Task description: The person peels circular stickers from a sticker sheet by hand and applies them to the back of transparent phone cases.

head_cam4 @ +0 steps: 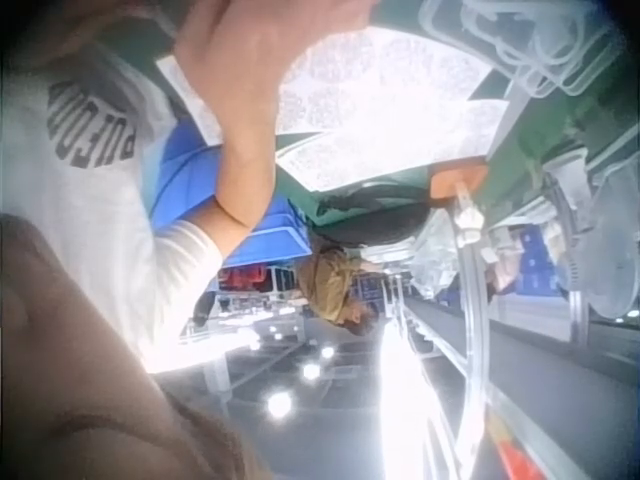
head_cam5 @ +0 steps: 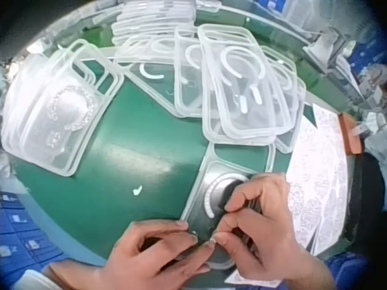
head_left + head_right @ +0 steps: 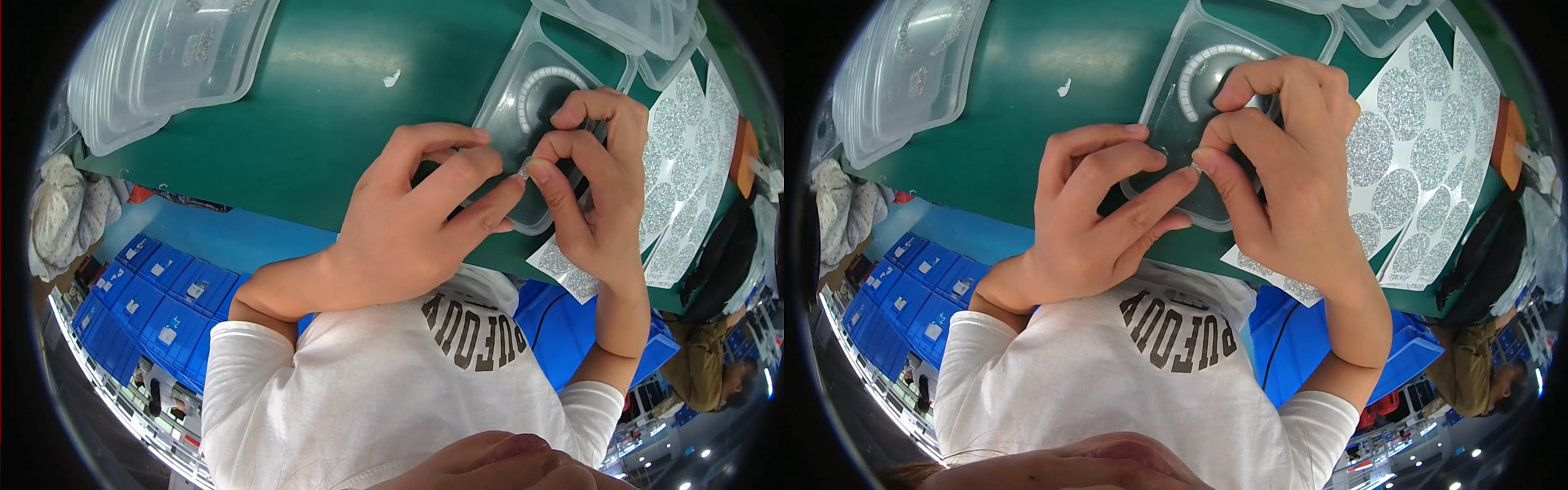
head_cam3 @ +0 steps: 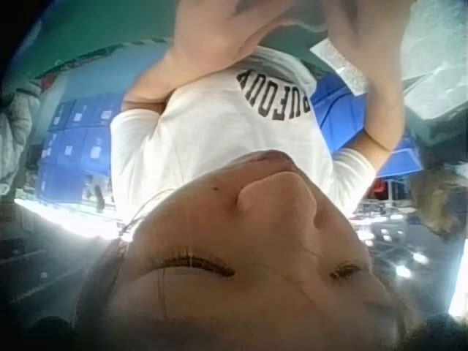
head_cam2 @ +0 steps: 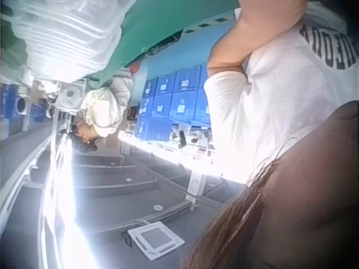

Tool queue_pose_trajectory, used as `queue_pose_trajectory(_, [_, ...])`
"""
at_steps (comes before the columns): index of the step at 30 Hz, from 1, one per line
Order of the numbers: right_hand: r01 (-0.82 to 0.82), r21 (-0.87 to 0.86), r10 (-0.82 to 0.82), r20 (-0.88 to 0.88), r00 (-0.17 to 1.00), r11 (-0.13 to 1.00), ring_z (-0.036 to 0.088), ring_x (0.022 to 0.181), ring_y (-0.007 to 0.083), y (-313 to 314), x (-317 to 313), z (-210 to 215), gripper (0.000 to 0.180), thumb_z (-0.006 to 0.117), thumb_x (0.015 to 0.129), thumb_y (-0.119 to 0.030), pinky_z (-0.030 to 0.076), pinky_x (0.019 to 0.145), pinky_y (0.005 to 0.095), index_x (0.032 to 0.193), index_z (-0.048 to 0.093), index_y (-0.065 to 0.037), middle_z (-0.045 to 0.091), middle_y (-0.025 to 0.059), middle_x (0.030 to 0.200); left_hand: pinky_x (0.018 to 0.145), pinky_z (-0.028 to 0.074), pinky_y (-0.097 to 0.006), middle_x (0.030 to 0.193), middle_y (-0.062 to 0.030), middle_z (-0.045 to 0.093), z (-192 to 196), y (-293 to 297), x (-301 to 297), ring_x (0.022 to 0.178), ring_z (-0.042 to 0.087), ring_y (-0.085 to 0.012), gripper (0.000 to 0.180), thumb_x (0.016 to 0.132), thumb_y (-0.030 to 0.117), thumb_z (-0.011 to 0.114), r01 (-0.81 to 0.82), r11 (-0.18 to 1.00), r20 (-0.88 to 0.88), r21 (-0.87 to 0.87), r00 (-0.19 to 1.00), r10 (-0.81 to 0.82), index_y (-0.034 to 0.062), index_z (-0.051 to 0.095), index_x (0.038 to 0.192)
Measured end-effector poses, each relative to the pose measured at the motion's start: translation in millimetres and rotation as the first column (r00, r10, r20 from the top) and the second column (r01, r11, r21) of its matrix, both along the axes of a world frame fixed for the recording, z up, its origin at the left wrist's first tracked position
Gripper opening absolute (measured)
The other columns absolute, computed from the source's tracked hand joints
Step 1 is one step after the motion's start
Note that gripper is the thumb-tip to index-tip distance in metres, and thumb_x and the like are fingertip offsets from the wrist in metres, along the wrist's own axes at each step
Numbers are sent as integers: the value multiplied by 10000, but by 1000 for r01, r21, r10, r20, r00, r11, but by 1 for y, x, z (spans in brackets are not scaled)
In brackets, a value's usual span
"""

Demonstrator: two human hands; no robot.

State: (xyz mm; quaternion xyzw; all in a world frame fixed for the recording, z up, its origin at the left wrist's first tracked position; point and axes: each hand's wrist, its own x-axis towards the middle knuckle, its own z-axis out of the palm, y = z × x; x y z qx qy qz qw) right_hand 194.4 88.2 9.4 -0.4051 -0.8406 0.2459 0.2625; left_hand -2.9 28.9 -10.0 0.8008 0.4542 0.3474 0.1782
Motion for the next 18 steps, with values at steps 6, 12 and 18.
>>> queue_pose_trajectory(6, [1, -3, -1, -18, 1000, 1000, 465, 1002, 284, 0, 1, -2, 159, 755, 674, -56, 323, 866, 396, 787, 647, -78, 554, 57, 1048, 721, 491, -332, 1001, -40, 608, -1, 0, 1, 1027, 551, -283, 388, 659, 223, 809, -5, 1000, 8, 0, 1000, 5, 128, 762, 1033])
queue_pose_trajectory(12, [16, -6, -16, -28, 999, 1000, 479, 997, 280, -1, 0, -2, 169, 769, 657, -50, 336, 856, 390, 771, 648, -79, 555, 57, 1044, 730, 492, -334, 996, -38, 605, 0, 0, 1, 1020, 551, -282, 386, 662, 227, 810, -17, 1000, 16, -23, 1000, 17, 127, 765, 1032])
queue_pose_trajectory(18, [38, -4, -38, -16, 999, 999, 506, 1048, 271, -5, 4, -2, 322, 792, 659, -43, 386, 902, 374, 939, 633, -43, 551, 103, 1108, 739, 492, -340, 1000, -45, 608, -2, -1, 2, 1019, 554, -285, 406, 657, 223, 813, -7, 1000, 25, 2, 1000, 7, 113, 761, 1044])
